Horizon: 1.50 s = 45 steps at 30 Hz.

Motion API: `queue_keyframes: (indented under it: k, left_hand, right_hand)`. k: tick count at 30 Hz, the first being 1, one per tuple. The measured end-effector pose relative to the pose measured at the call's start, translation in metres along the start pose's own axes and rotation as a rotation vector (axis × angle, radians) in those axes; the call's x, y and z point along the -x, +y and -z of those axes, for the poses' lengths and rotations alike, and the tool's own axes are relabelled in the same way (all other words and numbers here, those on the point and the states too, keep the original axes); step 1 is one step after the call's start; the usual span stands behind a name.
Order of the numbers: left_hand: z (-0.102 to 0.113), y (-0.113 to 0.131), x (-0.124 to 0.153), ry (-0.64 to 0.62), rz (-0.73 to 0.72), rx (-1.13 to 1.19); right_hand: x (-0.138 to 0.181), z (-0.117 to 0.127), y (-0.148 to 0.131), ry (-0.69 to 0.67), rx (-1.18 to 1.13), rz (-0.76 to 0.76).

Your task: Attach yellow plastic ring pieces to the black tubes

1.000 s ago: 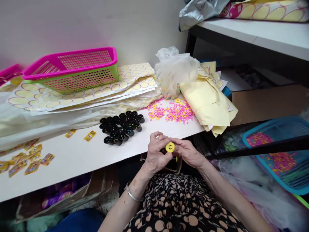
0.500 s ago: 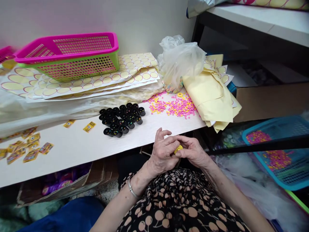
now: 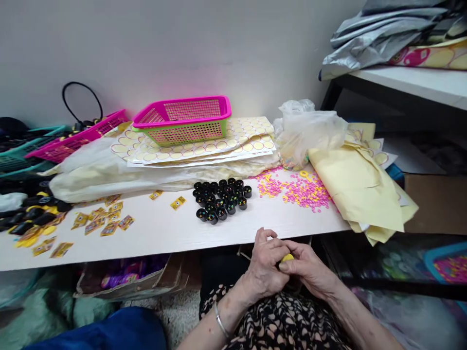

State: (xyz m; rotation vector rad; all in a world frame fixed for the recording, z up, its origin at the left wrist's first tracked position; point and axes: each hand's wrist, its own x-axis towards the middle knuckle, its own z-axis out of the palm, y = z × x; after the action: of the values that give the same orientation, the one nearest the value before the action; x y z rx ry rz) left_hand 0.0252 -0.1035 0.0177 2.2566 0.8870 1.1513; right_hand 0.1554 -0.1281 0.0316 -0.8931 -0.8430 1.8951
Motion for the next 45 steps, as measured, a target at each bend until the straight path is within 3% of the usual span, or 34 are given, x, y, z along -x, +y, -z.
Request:
queue_keyframes:
  k: [6,9,14,20,23,26,29,32,34,36,39,42,45]
  left_hand:
    - [0.005,-0.003,0.003,0.025,-0.015,0.075]
    - [0.016,-0.009,0.003,0.050,0.063,0.117]
    - [0.034,-0.019,0.008,0.050,0.146,0.094]
    - [0.036,-0.034,-0.002,0.047,0.279,0.010]
    - [0.025,-0.042,-0.013,0.021,0.308,-0.030]
    - [0.010,-0.041,-0.019,0.012,0.256,-0.017]
    - [0.003,-0.037,-0.016,0.007,0.217,0.007]
    - [0.013,-0.037,-0.009,-0.197,0.179,0.109]
    - [0.025,-0.042,-0.008,-0.257,0.164,0.158]
    - [0.037,-0.052,-0.013,-0.091,0.219,0.033]
    - [0.049,-0.066,-0.032,0.179,0.340,-0.468]
    - [0.051,-0.073,-0.052,0.134,0.396,-0.897]
    - [0.051,-0.075,-0.062,0.035,0.389,-1.029]
  right_hand:
    - [-0.011,-0.004,0.011,0.103,0.011,0.079]
    - [-0.018,-0.012,0.016,0.155,0.042,0.099]
    - [-0.030,-0.019,0.007,0.104,0.172,0.077]
    - [-0.040,0.016,-0.018,0.412,0.440,0.182]
    - [-0.036,0.024,-0.024,0.335,0.512,0.184]
    - [-0.029,0.016,-0.020,0.206,0.542,0.167]
    - [-0.020,0.010,-0.012,0.233,0.600,0.200]
    - [-0.009,0.014,-0.004,0.224,0.758,0.157]
    - [-0.003,0.020,0.002,0.144,1.016,0.091]
    - [-0.004,0.025,0.011,0.050,1.352,0.029]
    - [-0.019,0.027,0.028,-0.080,1.722,-0.087]
    - [-0.038,0.027,0.040,-0.142,1.814,-0.178]
    - [-0.044,0.027,0.040,-0.161,1.801,-0.211]
